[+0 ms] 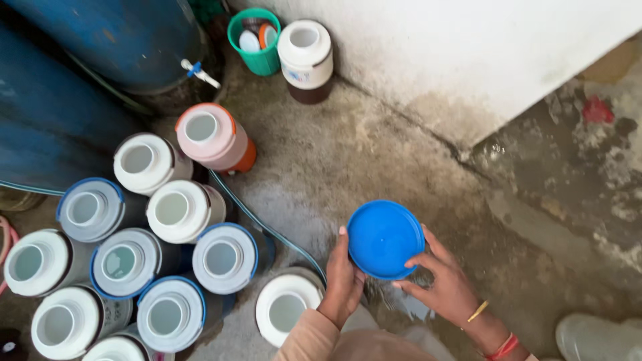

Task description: The person picks up round lids and presses them onto the openings of large water cans arranged on the wet concrete floor, then carries a blue lid across the area and places it on a ledge by a window. The person also picks up and rearranges empty plastic bottles lying on the ground.

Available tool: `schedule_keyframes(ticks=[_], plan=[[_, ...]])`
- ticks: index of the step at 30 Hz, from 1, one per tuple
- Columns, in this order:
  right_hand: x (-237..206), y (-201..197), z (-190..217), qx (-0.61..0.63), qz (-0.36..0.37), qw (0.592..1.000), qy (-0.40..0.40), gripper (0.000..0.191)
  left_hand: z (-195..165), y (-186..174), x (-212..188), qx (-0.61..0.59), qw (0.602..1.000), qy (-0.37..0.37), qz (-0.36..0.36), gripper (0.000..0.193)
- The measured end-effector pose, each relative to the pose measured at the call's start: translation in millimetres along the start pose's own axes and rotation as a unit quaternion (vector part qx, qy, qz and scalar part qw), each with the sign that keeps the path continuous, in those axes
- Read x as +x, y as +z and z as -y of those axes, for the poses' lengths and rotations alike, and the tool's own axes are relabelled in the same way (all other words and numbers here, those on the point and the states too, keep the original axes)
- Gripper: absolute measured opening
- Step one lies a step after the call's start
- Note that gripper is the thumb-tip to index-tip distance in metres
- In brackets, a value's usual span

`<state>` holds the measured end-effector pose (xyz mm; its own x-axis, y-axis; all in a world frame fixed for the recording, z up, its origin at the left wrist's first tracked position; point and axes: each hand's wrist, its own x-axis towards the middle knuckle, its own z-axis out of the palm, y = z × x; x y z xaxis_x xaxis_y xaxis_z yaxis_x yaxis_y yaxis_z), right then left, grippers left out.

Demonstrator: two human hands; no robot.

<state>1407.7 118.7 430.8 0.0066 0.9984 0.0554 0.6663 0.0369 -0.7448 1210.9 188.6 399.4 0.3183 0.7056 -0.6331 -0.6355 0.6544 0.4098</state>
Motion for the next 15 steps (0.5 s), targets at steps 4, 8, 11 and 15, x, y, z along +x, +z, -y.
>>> schedule_keyframes(ticks=[4,8,11,15], plan=[[70,-18,-1,0.001,-0.008,0.998,-0.059,0.052,-30,36,39,0.03,0.998,0.047,0.003,0.048],[130,-27,-15,0.01,0.036,0.999,-0.007,0.078,-38,48,86,0.01,0.997,0.075,-0.021,0.042],[180,-29,-37,0.034,0.064,0.997,-0.022,0.088,-41,53,123,-0.012,0.991,0.135,0.001,0.04],[246,-43,-68,0.068,0.121,0.99,-0.036,0.094,-57,88,164,-0.051,0.988,0.108,-0.1,0.044]])
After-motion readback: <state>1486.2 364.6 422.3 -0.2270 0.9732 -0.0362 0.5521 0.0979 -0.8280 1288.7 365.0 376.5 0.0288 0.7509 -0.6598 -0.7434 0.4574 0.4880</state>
